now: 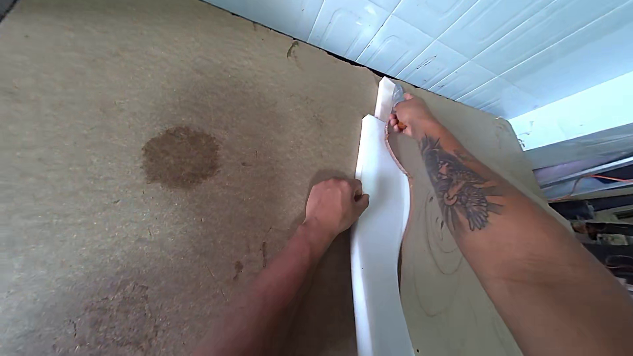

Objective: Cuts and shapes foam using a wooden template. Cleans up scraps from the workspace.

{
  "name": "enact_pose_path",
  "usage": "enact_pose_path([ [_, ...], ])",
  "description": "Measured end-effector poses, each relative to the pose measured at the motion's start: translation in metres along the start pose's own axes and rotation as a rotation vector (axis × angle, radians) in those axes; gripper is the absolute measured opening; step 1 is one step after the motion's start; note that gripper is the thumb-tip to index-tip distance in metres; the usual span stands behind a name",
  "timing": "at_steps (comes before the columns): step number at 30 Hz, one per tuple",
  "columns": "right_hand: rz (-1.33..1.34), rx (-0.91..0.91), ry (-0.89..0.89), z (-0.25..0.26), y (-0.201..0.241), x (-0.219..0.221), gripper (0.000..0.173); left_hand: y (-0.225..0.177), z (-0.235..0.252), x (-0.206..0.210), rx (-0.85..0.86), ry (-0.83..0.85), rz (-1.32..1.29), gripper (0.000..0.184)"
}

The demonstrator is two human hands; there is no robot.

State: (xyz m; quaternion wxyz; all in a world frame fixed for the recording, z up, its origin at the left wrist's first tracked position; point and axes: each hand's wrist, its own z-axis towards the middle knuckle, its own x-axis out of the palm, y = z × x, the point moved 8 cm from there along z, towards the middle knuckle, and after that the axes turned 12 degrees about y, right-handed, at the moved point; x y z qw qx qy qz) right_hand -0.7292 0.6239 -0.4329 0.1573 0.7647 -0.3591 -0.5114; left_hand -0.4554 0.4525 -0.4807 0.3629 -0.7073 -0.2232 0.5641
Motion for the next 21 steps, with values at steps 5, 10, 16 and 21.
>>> enact_pose_path([
  [5,-0.097,0.086,-0.005,0.019,0.014,-0.006,0.036,-0.006,-0.014,0.006,0.017,-0.102,-0.035,0.027],
  [10,-0.1,0.123,0.026,0.055,0.016,-0.018,0.025,-0.008,-0.012,0.007,0.014,-0.149,-0.019,0.025],
  [16,-0.086,0.15,-0.013,0.061,0.014,-0.011,0.024,-0.008,-0.007,0.006,0.011,-0.157,-0.01,0.022],
  [21,-0.174,0.156,0.013,0.023,0.015,-0.002,0.033,-0.008,-0.007,0.001,-0.04,-0.197,0.074,0.026],
])
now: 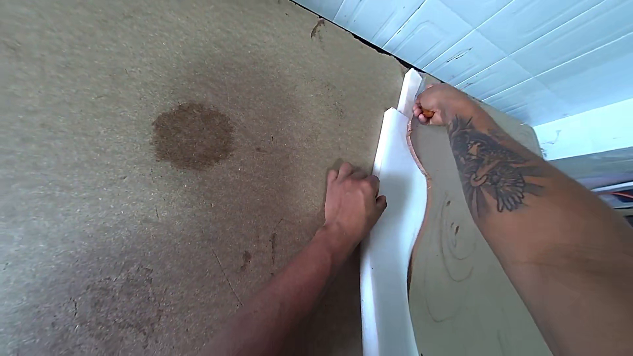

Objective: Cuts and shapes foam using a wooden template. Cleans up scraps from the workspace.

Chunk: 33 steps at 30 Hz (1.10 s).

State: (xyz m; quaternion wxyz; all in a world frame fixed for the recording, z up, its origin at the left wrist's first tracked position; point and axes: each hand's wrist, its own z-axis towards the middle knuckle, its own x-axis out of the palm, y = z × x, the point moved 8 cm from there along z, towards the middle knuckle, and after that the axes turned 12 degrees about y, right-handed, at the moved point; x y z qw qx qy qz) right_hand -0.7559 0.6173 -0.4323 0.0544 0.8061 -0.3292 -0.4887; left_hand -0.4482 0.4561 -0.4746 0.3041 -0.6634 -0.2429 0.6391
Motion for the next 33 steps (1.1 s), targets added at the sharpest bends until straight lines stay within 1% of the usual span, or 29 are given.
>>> enact_pose_path([
  [2,-0.004,-0.003,0.02,-0.02,-0.005,0.011,0.036,0.001,0.0,-0.001,-0.029,0.018,0.03,0.03],
  [3,-0.004,0.0,0.039,-0.03,-0.007,0.015,0.04,0.001,0.0,-0.002,-0.036,0.028,0.036,0.032],
  [5,-0.019,0.0,0.066,-0.051,-0.012,0.023,0.055,0.001,-0.001,-0.003,-0.04,0.04,0.038,0.034],
  [8,-0.091,-0.017,0.096,-0.091,-0.022,0.037,0.066,0.001,-0.001,-0.003,-0.034,0.057,0.03,0.038],
  [11,-0.138,-0.042,0.121,-0.133,-0.038,0.053,0.071,0.002,-0.001,-0.004,-0.028,0.072,0.024,0.039],
  [15,-0.168,-0.063,0.173,-0.17,-0.066,0.065,0.07,0.003,-0.001,-0.005,-0.032,0.091,0.034,0.042],
  [18,-0.201,-0.09,0.21,-0.19,-0.085,0.07,0.071,0.004,0.0,-0.004,-0.039,0.107,0.073,0.051],
  [21,-0.311,-0.11,0.234,-0.201,-0.105,0.068,0.07,0.001,0.001,0.0,-0.043,0.135,0.114,0.058],
  [26,-0.589,-0.162,0.26,-0.214,-0.126,0.052,0.065,-0.002,0.001,0.005,-0.005,0.181,0.165,0.05],
  [30,-0.826,-0.24,0.217,-0.22,-0.138,0.036,0.064,-0.005,0.004,0.009,0.034,0.222,0.176,0.044],
  [33,-0.95,-0.313,0.17,-0.229,-0.145,0.026,0.064,-0.005,0.005,0.01,0.06,0.237,0.158,0.041],
])
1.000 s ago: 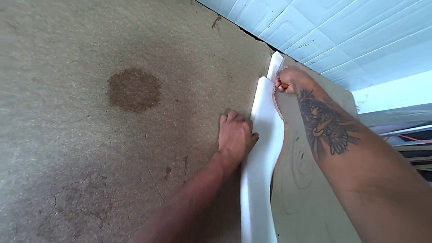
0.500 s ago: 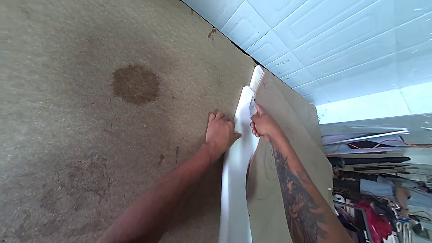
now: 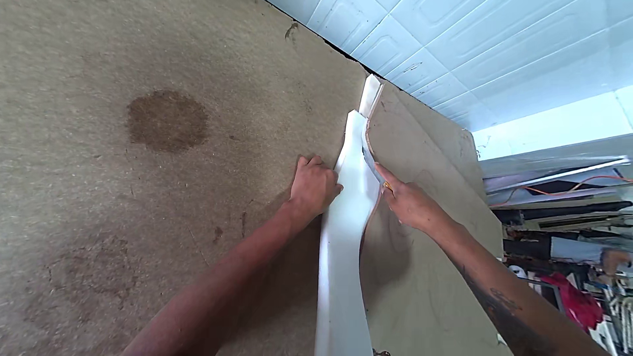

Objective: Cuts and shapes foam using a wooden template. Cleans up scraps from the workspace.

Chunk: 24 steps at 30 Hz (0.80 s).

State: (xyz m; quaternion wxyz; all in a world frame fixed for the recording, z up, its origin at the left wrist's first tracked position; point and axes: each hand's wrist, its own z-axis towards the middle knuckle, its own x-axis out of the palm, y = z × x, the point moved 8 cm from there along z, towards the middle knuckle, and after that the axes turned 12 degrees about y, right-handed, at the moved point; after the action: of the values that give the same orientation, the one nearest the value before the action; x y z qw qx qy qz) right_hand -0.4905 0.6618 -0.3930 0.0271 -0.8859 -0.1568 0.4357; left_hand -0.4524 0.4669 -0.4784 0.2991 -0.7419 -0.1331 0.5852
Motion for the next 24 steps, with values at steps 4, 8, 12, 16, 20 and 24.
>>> enact_pose_path([
  [4,-0.118,-0.052,-0.018,-0.016,-0.013,0.007,0.066,0.002,-0.001,-0.002,0.008,0.016,-0.033,0.038],
  [8,-0.129,-0.05,0.034,-0.037,-0.035,0.012,0.068,0.004,-0.002,-0.004,0.015,0.016,-0.073,0.035],
  [12,-0.256,0.026,0.23,-0.055,-0.039,-0.005,0.068,0.006,-0.002,-0.005,0.03,0.033,-0.07,0.034],
  [16,-0.328,0.088,0.453,-0.054,-0.02,-0.048,0.066,0.017,-0.008,-0.012,0.092,0.157,-0.112,0.033],
  [20,-0.027,-0.001,0.246,-0.095,-0.008,-0.084,0.059,0.039,-0.011,-0.027,0.237,0.152,-0.291,0.035],
  [24,0.451,-0.071,-0.101,-0.182,-0.077,-0.009,0.062,0.072,-0.018,-0.072,0.355,-0.262,-0.585,0.034],
])
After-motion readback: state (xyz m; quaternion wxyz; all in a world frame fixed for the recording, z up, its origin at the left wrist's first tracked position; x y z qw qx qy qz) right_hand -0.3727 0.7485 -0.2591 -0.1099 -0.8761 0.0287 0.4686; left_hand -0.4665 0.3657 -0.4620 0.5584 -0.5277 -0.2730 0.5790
